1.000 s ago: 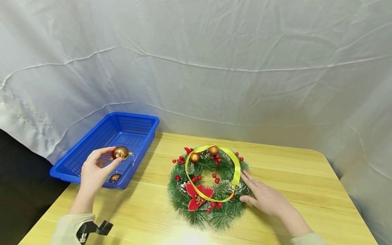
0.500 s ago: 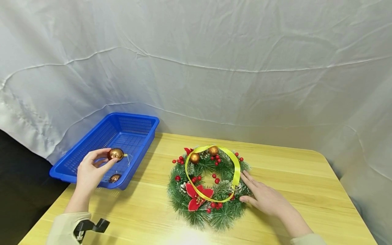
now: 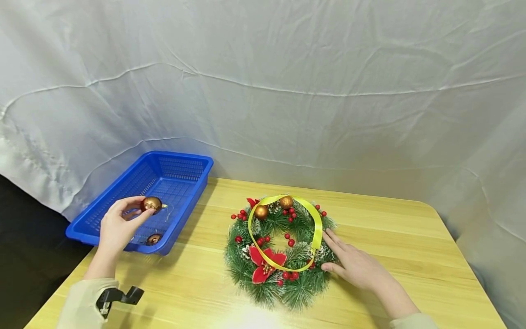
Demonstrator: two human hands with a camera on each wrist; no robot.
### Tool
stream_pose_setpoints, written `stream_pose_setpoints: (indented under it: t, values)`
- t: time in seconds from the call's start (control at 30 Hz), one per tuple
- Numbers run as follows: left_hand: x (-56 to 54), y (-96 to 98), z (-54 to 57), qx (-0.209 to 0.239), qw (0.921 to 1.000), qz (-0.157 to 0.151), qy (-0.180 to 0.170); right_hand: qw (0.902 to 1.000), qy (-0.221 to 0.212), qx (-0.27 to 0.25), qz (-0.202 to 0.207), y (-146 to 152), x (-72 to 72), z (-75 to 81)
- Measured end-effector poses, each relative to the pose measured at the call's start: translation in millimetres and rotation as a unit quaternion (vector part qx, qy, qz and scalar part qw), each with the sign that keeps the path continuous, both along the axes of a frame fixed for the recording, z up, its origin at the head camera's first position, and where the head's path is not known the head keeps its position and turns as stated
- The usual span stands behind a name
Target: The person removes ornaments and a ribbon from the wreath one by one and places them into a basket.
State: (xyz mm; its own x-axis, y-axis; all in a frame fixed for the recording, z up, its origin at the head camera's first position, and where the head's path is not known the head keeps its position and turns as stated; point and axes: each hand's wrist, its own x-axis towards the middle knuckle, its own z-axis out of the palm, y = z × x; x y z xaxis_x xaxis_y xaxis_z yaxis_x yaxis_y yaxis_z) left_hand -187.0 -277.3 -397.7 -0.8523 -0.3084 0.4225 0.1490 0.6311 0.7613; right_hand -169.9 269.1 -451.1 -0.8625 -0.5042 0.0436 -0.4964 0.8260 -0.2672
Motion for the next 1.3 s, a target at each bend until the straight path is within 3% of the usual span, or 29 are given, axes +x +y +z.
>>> stream_pose_setpoints:
  t: [0.47, 0.67, 1.3]
  values:
    - [-6.8, -3.2, -2.2, -0.043, 0.9955, -0.028, -0.080, 1.0000, -0.005, 0.001, 0.002, 0, -0.3, 0.1]
    - [-10.1, -3.7, -0.8, -0.058, 0.9934, -0.029, -0.094, 1.0000, 0.000, -0.002, 0.005, 0, 0.2, 0.4]
    - [-15.6, -3.9, -5.5, -0.084, 0.9833, -0.085, -0.137, 1.0000, -0.009, 0.001, 0.002, 1, -0.3, 2.1]
